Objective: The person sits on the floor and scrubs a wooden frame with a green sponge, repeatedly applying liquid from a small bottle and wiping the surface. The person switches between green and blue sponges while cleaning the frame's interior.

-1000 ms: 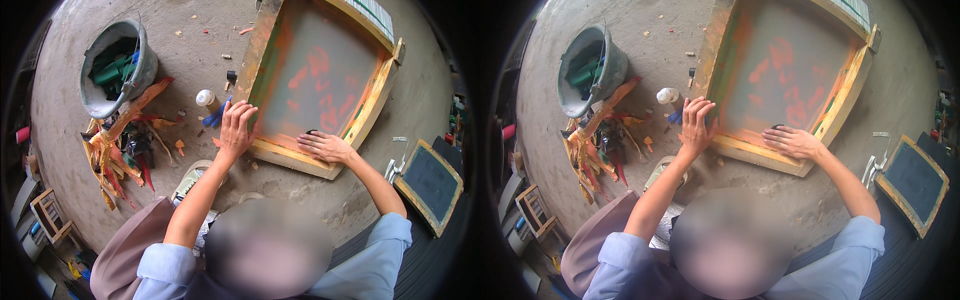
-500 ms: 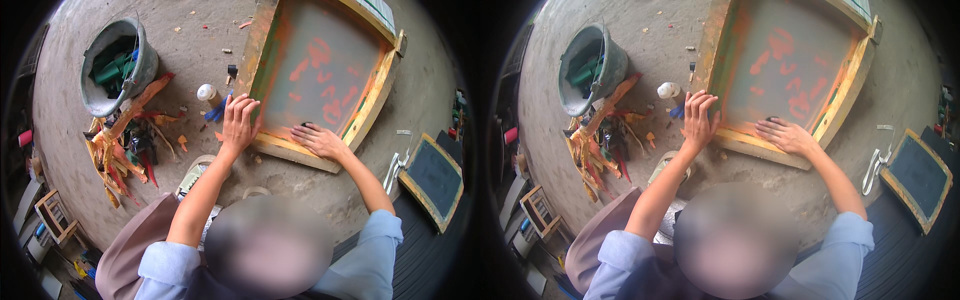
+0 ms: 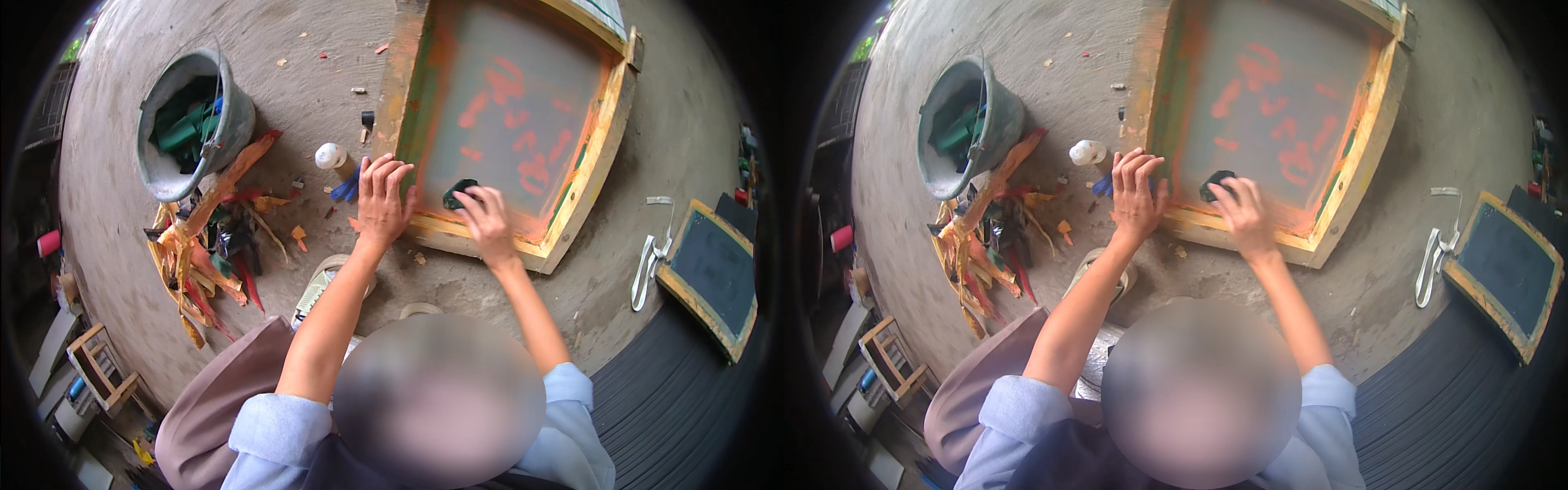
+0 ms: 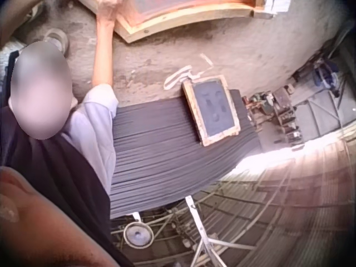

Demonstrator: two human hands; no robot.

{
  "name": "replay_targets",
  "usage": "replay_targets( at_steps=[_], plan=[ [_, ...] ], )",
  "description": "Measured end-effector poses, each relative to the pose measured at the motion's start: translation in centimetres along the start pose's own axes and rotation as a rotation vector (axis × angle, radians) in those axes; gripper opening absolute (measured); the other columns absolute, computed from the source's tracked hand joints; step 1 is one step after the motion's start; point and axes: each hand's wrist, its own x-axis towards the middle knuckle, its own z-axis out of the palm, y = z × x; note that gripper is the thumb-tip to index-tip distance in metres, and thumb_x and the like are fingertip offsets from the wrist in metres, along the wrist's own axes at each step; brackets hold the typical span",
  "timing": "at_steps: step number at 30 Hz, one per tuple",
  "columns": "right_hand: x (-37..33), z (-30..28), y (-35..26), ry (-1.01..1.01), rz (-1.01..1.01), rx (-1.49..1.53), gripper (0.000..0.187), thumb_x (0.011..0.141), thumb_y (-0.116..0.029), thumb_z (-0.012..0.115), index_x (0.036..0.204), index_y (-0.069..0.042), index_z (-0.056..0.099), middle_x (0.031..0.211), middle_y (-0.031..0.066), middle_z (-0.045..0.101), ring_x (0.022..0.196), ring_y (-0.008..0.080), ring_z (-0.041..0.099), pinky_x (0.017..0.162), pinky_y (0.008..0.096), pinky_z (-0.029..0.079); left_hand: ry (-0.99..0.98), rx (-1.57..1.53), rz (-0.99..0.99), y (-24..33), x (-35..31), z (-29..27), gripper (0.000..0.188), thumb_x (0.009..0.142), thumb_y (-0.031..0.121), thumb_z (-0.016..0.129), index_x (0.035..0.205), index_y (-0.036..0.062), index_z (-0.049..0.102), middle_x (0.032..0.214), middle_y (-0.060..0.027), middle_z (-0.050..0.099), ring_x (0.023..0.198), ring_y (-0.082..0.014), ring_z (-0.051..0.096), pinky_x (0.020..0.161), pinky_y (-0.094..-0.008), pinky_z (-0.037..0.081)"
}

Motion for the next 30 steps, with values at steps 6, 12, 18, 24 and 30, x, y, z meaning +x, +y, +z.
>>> replay_targets(
  at_steps=[6, 12, 18, 24, 30],
  plan=[
    [-0.6, 2.0, -0.4, 0.001, 0.211, -0.040, 0.022, 0.073, 0.001, 0.072, 0.094, -0.004, 0.066, 0.094, 0.0084, 0.062, 0.097, 0.0235, 0.060, 0.085, 0.0361, 0.053, -0.016, 0.051, 0.011, 0.4, 0.2, 0.3, 0.037, 0.082, 0.012, 0.064, 0.118, 0.0118, 0.056, 0.117, -0.0073, 0.051, 0.125, -0.0278, 0.043, 0.112, -0.0521, 0.029],
    [-3.9, -1.8, 4.3, 0.221, 0.774, -0.077, 0.011, 0.085, 0.004, 0.058, 0.091, -0.003, 0.065, 0.094, 0.0087, 0.064, 0.087, 0.0219, 0.064, 0.074, 0.0321, 0.058, -0.020, 0.125, 0.020, 0.3, -0.1, 0.0, 0.034, 0.080, 0.013, 0.065, 0.114, 0.0126, 0.058, 0.115, -0.0068, 0.050, 0.124, -0.0281, 0.043, 0.111, -0.0531, 0.030],
    [-0.2, 3.2, -1.7, 0.156, 0.516, 0.015, 0.009, 0.081, -0.002, 0.069, 0.090, -0.005, 0.067, 0.092, 0.0091, 0.067, 0.084, 0.0198, 0.064, 0.076, 0.0324, 0.055, -0.058, 0.103, 0.047, 0.8, 0.3, 0.4, 0.029, 0.080, 0.010, 0.063, 0.109, 0.0139, 0.060, 0.116, -0.0074, 0.048, 0.126, -0.0302, 0.039, 0.111, -0.0547, 0.028],
    [-2.2, 1.2, 2.3, 0.388, 0.931, 0.057, 0.012, 0.078, 0.004, 0.069, 0.086, -0.005, 0.069, 0.087, 0.0081, 0.065, 0.084, 0.0196, 0.064, 0.073, 0.0317, 0.056, -0.099, 0.170, 0.064, 0.3, 0.1, -0.5, 0.025, 0.080, 0.017, 0.067, 0.105, 0.0162, 0.063, 0.114, -0.0041, 0.052, 0.127, -0.0284, 0.038, 0.112, -0.0553, 0.028],
    [1.8, 4.2, -2.7, 0.140, 0.399, 0.025, 0.009, 0.077, -0.001, 0.071, 0.085, -0.005, 0.069, 0.090, 0.0079, 0.067, 0.084, 0.0215, 0.064, 0.077, 0.0334, 0.054, -0.141, 0.166, 0.112, 0.0, 0.2, 0.0, 0.026, 0.078, 0.021, 0.068, 0.104, 0.0169, 0.063, 0.113, -0.0028, 0.053, 0.128, -0.0274, 0.037, 0.113, -0.0557, 0.027]
  ],
)
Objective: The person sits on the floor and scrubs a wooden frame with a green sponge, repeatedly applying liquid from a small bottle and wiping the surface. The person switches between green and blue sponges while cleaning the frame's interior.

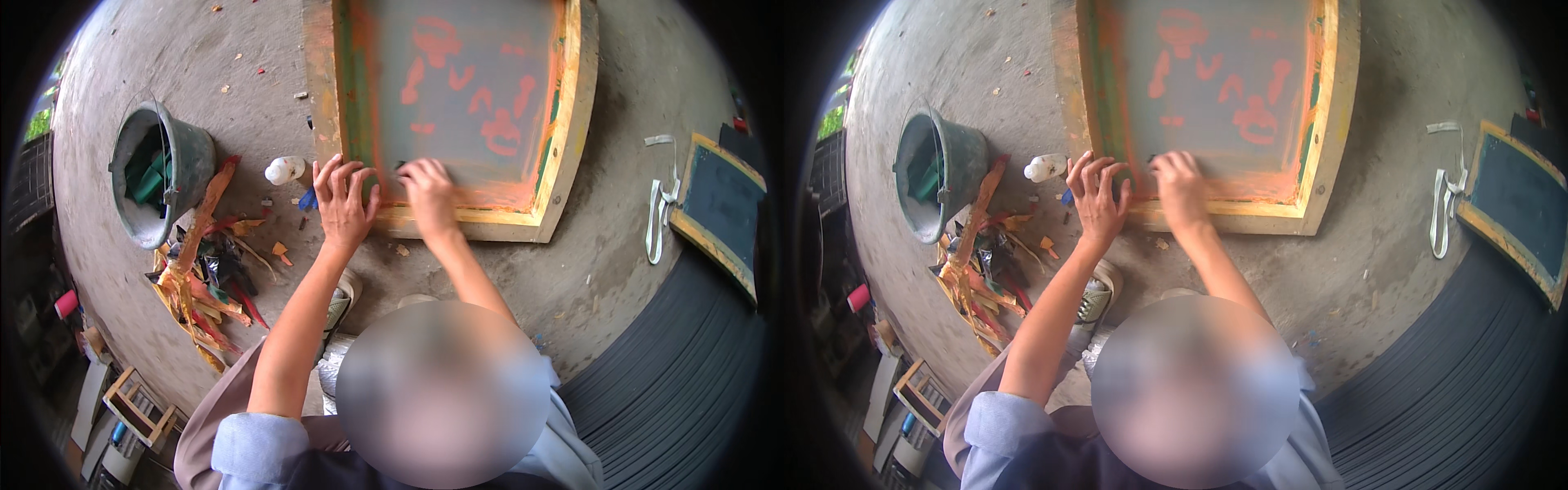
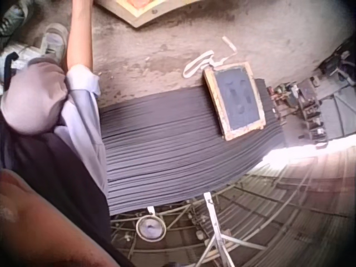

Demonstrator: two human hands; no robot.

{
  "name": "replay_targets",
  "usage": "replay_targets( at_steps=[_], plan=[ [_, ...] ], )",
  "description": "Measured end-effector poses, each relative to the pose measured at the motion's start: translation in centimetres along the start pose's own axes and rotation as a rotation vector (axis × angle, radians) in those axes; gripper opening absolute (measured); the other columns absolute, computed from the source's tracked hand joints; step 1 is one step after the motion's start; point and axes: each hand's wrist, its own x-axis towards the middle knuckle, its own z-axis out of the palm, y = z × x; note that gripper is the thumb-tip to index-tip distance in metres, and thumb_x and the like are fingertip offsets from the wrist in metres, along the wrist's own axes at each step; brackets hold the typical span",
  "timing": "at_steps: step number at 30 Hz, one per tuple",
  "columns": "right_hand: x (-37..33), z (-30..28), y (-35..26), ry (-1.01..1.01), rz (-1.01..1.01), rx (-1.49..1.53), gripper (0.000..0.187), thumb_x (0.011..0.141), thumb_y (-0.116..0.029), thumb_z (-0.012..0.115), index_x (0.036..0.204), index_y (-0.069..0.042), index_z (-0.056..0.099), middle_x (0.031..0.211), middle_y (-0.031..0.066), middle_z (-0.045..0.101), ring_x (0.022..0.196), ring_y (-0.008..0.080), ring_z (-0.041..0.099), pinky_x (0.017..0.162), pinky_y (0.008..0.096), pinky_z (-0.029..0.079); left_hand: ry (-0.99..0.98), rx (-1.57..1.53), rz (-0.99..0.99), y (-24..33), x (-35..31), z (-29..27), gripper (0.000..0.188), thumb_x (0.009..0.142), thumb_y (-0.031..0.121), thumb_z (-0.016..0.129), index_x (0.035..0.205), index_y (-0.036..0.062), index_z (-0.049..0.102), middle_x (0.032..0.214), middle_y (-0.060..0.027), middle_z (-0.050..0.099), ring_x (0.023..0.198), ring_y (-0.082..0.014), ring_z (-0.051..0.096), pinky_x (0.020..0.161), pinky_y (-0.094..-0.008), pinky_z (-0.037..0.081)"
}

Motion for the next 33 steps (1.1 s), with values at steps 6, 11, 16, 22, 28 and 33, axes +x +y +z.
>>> replay_targets(
  at_steps=[6, 11, 16, 22, 28, 33],
  plan=[
    [-1.1, -4.7, 7.3, 0.187, 0.564, 0.139, 0.008, 0.082, -0.004, 0.067, 0.090, -0.005, 0.069, 0.091, 0.0091, 0.067, 0.078, 0.0232, 0.065, 0.079, 0.0316, 0.056, 0.003, -0.021, -0.028, -0.1, -1.0, -0.4, 0.025, 0.078, 0.018, 0.067, 0.103, 0.0170, 0.063, 0.114, -0.0035, 0.052, 0.129, -0.0302, 0.035, 0.111, -0.0577, 0.026],
    [0.3, 1.2, 0.2, -0.002, 0.018, -0.071, 0.016, 0.082, -0.003, 0.065, 0.098, -0.003, 0.069, 0.092, 0.0109, 0.066, 0.095, 0.0251, 0.063, 0.082, 0.0371, 0.054, -0.005, -0.006, -0.005, -0.2, -0.2, -0.1, 0.022, 0.079, 0.021, 0.068, 0.101, 0.0173, 0.064, 0.113, -0.0024, 0.053, 0.129, -0.0272, 0.037, 0.112, -0.0565, 0.027],
    [-1.1, -5.9, 5.3, 0.119, 0.753, 0.393, 0.014, 0.085, 0.001, 0.059, 0.097, 0.001, 0.067, 0.094, 0.0147, 0.066, 0.088, 0.0251, 0.065, 0.076, 0.0375, 0.055, 0.014, 0.004, -0.024, -1.3, -0.9, -0.5, 0.022, 0.080, 0.021, 0.068, 0.100, 0.0174, 0.064, 0.112, -0.0026, 0.054, 0.128, -0.0271, 0.037, 0.112, -0.0556, 0.027],
    [-3.7, -2.8, 4.1, -0.006, 0.069, -0.074, 0.018, 0.087, 0.007, 0.053, 0.098, 0.004, 0.066, 0.098, 0.0173, 0.066, 0.095, 0.0285, 0.063, 0.079, 0.0368, 0.054, -0.009, -0.006, 0.003, -0.4, -0.3, -0.2, 0.022, 0.080, 0.021, 0.068, 0.101, 0.0174, 0.064, 0.112, -0.0026, 0.054, 0.128, -0.0275, 0.038, 0.112, -0.0557, 0.027],
    [-1.9, -7.0, 8.2, 0.128, 0.332, -0.252, 0.018, 0.083, 0.011, 0.056, 0.093, 0.003, 0.067, 0.088, 0.0148, 0.066, 0.087, 0.0249, 0.066, 0.077, 0.0361, 0.057, -0.003, 0.005, -0.012, 0.0, -0.8, -0.5, 0.020, 0.078, 0.019, 0.068, 0.099, 0.0170, 0.064, 0.112, -0.0024, 0.054, 0.129, -0.0286, 0.036, 0.112, -0.0557, 0.027],
    [-1.9, -6.3, 7.1, -0.040, 0.343, -0.064, 0.012, 0.085, 0.004, 0.060, 0.095, 0.003, 0.066, 0.092, 0.0155, 0.067, 0.087, 0.0260, 0.065, 0.077, 0.0400, 0.055, -0.009, 0.013, 0.006, -1.0, -0.7, -0.4, 0.017, 0.080, 0.021, 0.067, 0.096, 0.0169, 0.065, 0.111, -0.0022, 0.054, 0.129, -0.0277, 0.036, 0.112, -0.0554, 0.027]
  ],
)
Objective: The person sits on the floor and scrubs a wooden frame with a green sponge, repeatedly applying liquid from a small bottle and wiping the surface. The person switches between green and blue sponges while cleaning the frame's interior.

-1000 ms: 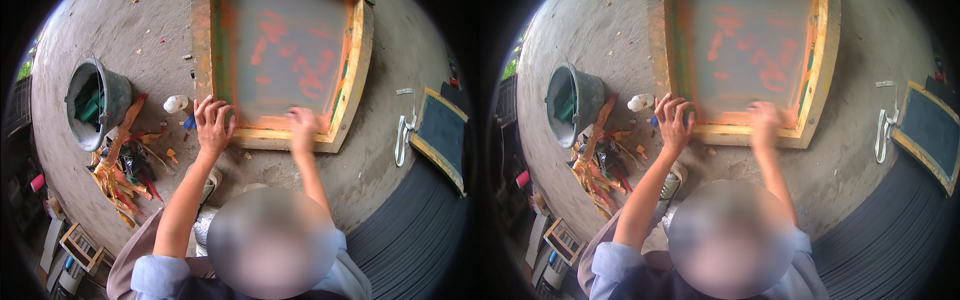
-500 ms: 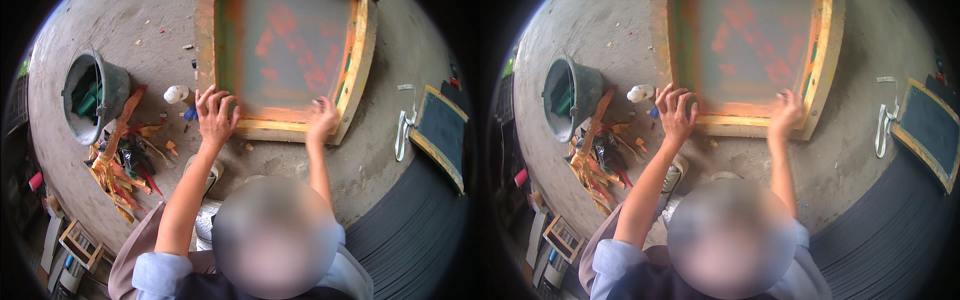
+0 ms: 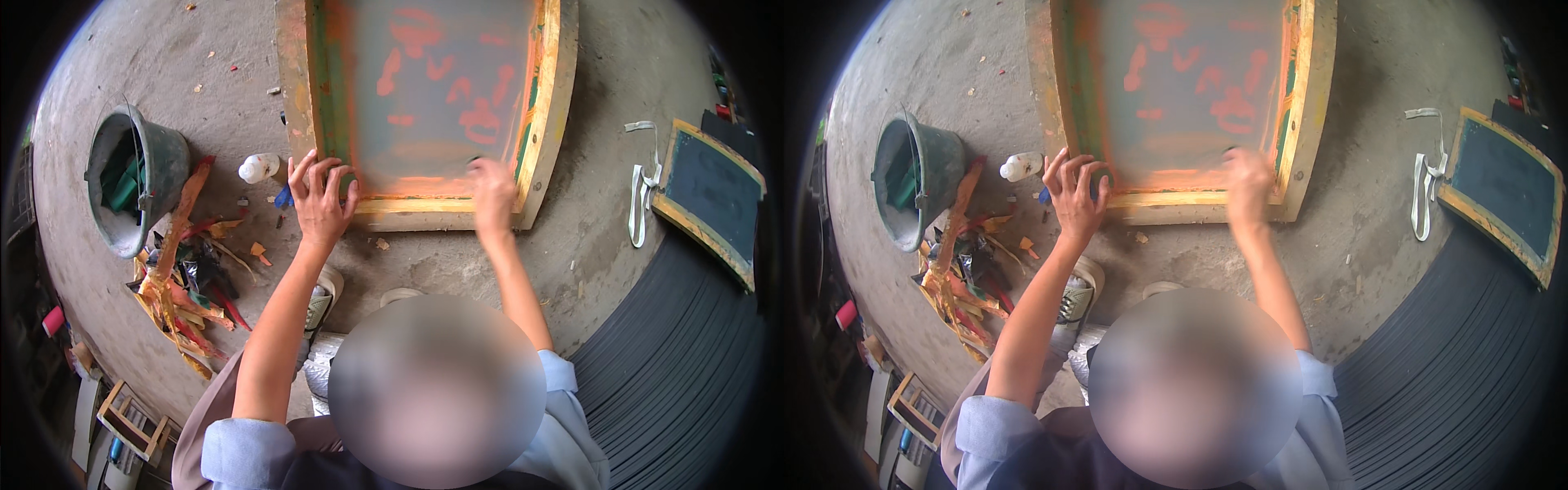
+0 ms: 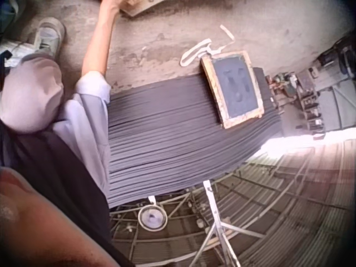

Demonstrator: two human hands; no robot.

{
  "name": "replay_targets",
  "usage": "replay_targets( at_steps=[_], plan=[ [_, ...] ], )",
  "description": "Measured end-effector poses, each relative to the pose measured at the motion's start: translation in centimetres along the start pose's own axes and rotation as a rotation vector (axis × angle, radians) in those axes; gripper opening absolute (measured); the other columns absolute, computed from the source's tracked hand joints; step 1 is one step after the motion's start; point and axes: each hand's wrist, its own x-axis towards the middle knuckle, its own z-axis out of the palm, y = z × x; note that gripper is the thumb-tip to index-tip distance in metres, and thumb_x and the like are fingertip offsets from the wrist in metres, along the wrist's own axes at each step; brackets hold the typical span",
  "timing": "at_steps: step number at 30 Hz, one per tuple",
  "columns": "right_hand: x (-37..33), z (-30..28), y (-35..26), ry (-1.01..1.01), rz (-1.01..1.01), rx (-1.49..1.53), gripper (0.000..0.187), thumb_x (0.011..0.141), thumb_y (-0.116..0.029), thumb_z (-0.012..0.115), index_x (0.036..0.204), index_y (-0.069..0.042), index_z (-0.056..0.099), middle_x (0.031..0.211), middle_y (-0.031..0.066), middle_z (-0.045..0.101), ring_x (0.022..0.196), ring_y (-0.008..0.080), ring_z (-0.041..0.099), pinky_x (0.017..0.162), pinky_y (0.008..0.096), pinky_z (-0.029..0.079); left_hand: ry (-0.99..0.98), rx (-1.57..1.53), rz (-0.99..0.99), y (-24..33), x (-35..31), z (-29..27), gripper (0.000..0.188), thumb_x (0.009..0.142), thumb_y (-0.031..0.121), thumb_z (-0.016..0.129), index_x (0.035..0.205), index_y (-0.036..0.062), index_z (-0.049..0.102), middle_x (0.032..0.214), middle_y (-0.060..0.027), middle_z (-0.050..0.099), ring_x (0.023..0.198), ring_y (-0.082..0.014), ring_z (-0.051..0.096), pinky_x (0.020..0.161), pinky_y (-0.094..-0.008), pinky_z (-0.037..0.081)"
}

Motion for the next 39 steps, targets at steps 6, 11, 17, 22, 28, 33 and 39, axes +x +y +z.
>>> replay_targets(
  at_steps=[6, 11, 17, 22, 28, 33, 39],
  plan=[
    [-0.5, 1.9, 0.2, 0.002, -0.260, 0.046, 0.011, 0.084, 0.003, 0.062, 0.094, 0.001, 0.065, 0.092, 0.0124, 0.065, 0.086, 0.0241, 0.064, 0.073, 0.0377, 0.055, 0.005, -0.013, 0.010, 0.8, 0.5, 0.2, 0.016, 0.080, 0.021, 0.067, 0.095, 0.0165, 0.065, 0.109, -0.0017, 0.055, 0.129, -0.0276, 0.036, 0.112, -0.0560, 0.026],
    [0.3, -0.4, 1.0, 0.084, -0.238, -0.095, 0.015, 0.085, 0.007, 0.056, 0.095, 0.002, 0.066, 0.092, 0.0158, 0.065, 0.088, 0.0273, 0.064, 0.071, 0.0393, 0.053, 0.002, 0.011, -0.002, 0.7, 0.1, 0.0, 0.014, 0.079, 0.022, 0.068, 0.092, 0.0160, 0.066, 0.108, -0.0015, 0.056, 0.129, -0.0275, 0.037, 0.112, -0.0560, 0.026],
    [1.4, -1.9, 2.1, 0.077, -0.155, -0.120, 0.012, 0.079, 0.008, 0.063, 0.090, 0.002, 0.064, 0.090, 0.0122, 0.065, 0.090, 0.0249, 0.062, 0.079, 0.0357, 0.054, 0.004, 0.004, 0.001, 0.5, 0.1, 0.0, 0.012, 0.079, 0.021, 0.068, 0.089, 0.0154, 0.067, 0.106, -0.0013, 0.056, 0.128, -0.0276, 0.038, 0.112, -0.0557, 0.026],
    [2.5, -3.0, 1.8, 0.075, -0.252, -0.123, 0.009, 0.080, 0.009, 0.063, 0.088, 0.004, 0.064, 0.085, 0.0135, 0.065, 0.085, 0.0264, 0.063, 0.072, 0.0339, 0.056, 0.016, -0.011, 0.003, 0.7, 0.1, 0.2, 0.011, 0.078, 0.018, 0.067, 0.089, 0.0157, 0.067, 0.106, -0.0012, 0.057, 0.128, -0.0294, 0.038, 0.112, -0.0563, 0.027],
    [-0.6, -2.0, 2.4, 0.048, -0.273, -0.117, 0.011, 0.082, 0.006, 0.060, 0.088, 0.001, 0.067, 0.087, 0.0131, 0.067, 0.083, 0.0254, 0.065, 0.076, 0.0371, 0.054, 0.029, -0.009, -0.004, 0.7, 0.2, 0.3, 0.010, 0.077, 0.017, 0.068, 0.087, 0.0149, 0.067, 0.106, -0.0010, 0.057, 0.128, -0.0303, 0.038, 0.111, -0.0567, 0.028],
    [-1.1, 1.3, -0.9, 0.160, -0.188, -0.110, 0.012, 0.082, 0.007, 0.062, 0.089, 0.001, 0.068, 0.092, 0.0132, 0.069, 0.087, 0.0251, 0.066, 0.079, 0.0344, 0.054, 0.025, 0.011, -0.008, 0.8, 0.1, 0.3, 0.009, 0.078, 0.021, 0.068, 0.085, 0.0151, 0.067, 0.104, -0.0008, 0.057, 0.127, -0.0282, 0.040, 0.112, -0.0554, 0.028],
    [0.2, -1.4, 3.7, 0.045, -0.042, -0.185, 0.015, 0.086, 0.003, 0.056, 0.094, -0.001, 0.069, 0.097, 0.0144, 0.068, 0.097, 0.0252, 0.065, 0.085, 0.0348, 0.056, 0.033, 0.020, 0.008, 0.8, 0.4, 0.4, 0.010, 0.078, 0.023, 0.069, 0.084, 0.0149, 0.067, 0.102, -0.0008, 0.056, 0.127, -0.0278, 0.040, 0.112, -0.0557, 0.027]
  ],
)
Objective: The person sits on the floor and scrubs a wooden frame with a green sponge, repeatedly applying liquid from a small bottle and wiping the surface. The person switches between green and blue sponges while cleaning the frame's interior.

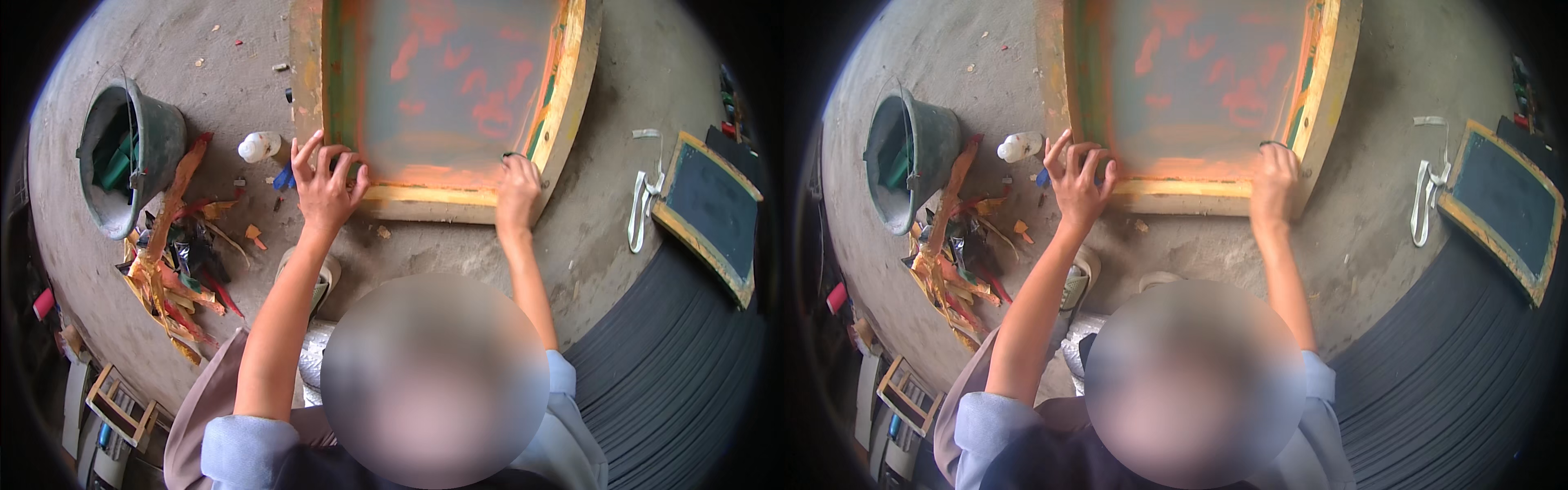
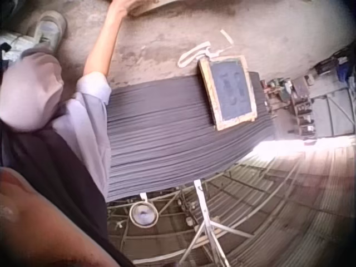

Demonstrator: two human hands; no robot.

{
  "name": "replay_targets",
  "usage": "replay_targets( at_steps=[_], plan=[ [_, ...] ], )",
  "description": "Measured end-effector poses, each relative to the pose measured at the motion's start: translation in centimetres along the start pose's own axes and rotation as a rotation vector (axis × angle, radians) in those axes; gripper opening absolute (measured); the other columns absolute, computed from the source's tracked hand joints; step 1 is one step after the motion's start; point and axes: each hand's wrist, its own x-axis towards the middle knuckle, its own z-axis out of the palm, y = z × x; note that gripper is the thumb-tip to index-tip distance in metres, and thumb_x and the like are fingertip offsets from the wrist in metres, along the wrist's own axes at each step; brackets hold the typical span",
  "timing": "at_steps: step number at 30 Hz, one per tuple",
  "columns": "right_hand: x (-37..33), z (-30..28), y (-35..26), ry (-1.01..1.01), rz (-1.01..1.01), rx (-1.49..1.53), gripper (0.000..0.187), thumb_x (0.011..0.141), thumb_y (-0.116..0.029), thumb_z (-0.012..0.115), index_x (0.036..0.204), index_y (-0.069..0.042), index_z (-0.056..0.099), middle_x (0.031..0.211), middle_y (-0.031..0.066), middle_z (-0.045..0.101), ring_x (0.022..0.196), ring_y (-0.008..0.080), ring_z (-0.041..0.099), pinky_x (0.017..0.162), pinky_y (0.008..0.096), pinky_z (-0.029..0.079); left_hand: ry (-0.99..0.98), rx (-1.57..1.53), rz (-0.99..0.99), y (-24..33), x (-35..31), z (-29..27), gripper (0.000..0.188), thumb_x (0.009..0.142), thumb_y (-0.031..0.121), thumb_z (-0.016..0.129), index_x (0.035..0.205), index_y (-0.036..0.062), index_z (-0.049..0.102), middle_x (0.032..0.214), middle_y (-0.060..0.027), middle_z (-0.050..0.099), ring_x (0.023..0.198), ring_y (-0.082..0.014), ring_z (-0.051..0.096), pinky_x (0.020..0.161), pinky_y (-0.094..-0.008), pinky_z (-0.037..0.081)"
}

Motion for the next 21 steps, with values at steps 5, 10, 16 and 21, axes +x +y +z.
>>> replay_targets(
  at_steps=[5, 10, 16, 21],
  plan=[
    [-0.9, 0.5, -4.1, -0.048, -0.356, -0.171, 0.019, 0.090, 0.002, 0.052, 0.099, 0.000, 0.068, 0.100, 0.0155, 0.068, 0.101, 0.0268, 0.063, 0.090, 0.0331, 0.055, -0.013, 0.005, 0.017, -0.5, -0.4, -0.2, 0.012, 0.078, 0.025, 0.068, 0.083, 0.0142, 0.067, 0.101, -0.0013, 0.057, 0.128, -0.0286, 0.039, 0.112, -0.0567, 0.027],
    [-0.7, 0.9, -0.2, 0.113, 0.002, -0.111, 0.020, 0.085, 0.010, 0.054, 0.094, 0.001, 0.069, 0.098, 0.0166, 0.068, 0.097, 0.0281, 0.064, 0.088, 0.0340, 0.056, -0.009, 0.013, 0.036, 0.3, 0.1, 0.1, 0.014, 0.079, 0.026, 0.067, 0.084, 0.0132, 0.067, 0.099, -0.0018, 0.058, 0.129, -0.0290, 0.039, 0.112, -0.0572, 0.027],
    [0.0, -1.4, -0.8, -0.009, -0.142, -0.113, 0.018, 0.081, 0.006, 0.057, 0.094, 0.001, 0.068, 0.097, 0.0136, 0.067, 0.100, 0.0269, 0.062, 0.086, 0.0361, 0.054, -0.041, 0.004, 0.043, -0.5, -0.2, -0.3, 0.008, 0.077, 0.021, 0.069, 0.084, 0.0163, 0.068, 0.098, -0.0011, 0.056, 0.129, -0.0316, 0.036, 0.109, -0.0581, 0.028],
    [-2.8, 0.0, -2.0, 0.043, -0.213, -0.064, 0.011, 0.083, 0.005, 0.059, 0.092, 0.003, 0.066, 0.094, 0.0139, 0.066, 0.097, 0.0281, 0.062, 0.081, 0.0408, 0.054, -0.047, 0.026, 0.042, -0.3, -0.3, -0.2, 0.009, 0.077, 0.022, 0.068, 0.084, 0.0166, 0.068, 0.098, -0.0013, 0.056, 0.129, -0.0314, 0.036, 0.109, -0.0582, 0.028]
  ],
)
